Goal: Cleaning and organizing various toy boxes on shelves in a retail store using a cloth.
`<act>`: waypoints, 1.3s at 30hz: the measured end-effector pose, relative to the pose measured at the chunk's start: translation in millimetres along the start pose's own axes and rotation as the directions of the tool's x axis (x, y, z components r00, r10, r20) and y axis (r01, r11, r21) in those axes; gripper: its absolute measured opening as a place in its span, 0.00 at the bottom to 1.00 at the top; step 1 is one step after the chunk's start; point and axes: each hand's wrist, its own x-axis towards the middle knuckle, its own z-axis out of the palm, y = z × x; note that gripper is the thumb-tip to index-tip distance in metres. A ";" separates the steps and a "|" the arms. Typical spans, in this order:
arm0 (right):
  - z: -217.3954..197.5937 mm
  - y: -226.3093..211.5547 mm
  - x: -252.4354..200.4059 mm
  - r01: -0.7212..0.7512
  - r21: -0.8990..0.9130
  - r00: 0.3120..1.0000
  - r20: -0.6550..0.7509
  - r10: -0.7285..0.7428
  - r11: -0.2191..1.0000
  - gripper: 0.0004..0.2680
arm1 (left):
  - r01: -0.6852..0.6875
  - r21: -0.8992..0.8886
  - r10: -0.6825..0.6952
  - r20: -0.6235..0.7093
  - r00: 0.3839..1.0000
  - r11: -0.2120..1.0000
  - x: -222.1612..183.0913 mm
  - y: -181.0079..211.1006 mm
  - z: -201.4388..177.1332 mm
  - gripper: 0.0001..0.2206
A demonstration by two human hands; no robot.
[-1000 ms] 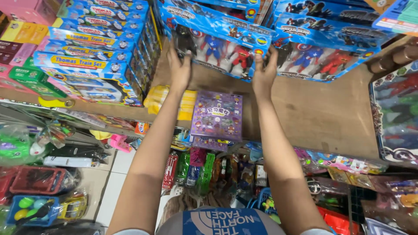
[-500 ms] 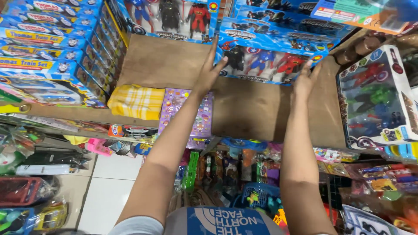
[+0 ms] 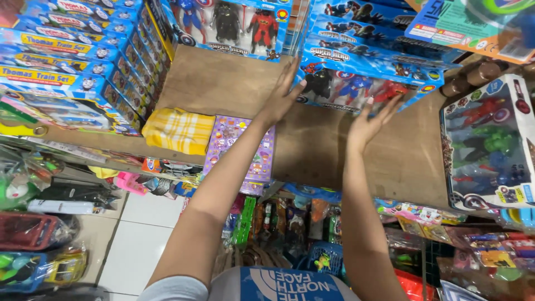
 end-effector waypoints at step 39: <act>145.7 -216.4 -109.1 -0.105 0.316 0.951 0.308 0.003 0.943 0.22 | -0.017 0.574 0.240 -0.316 0.918 0.819 -185.1 -38.8 -202.5 0.18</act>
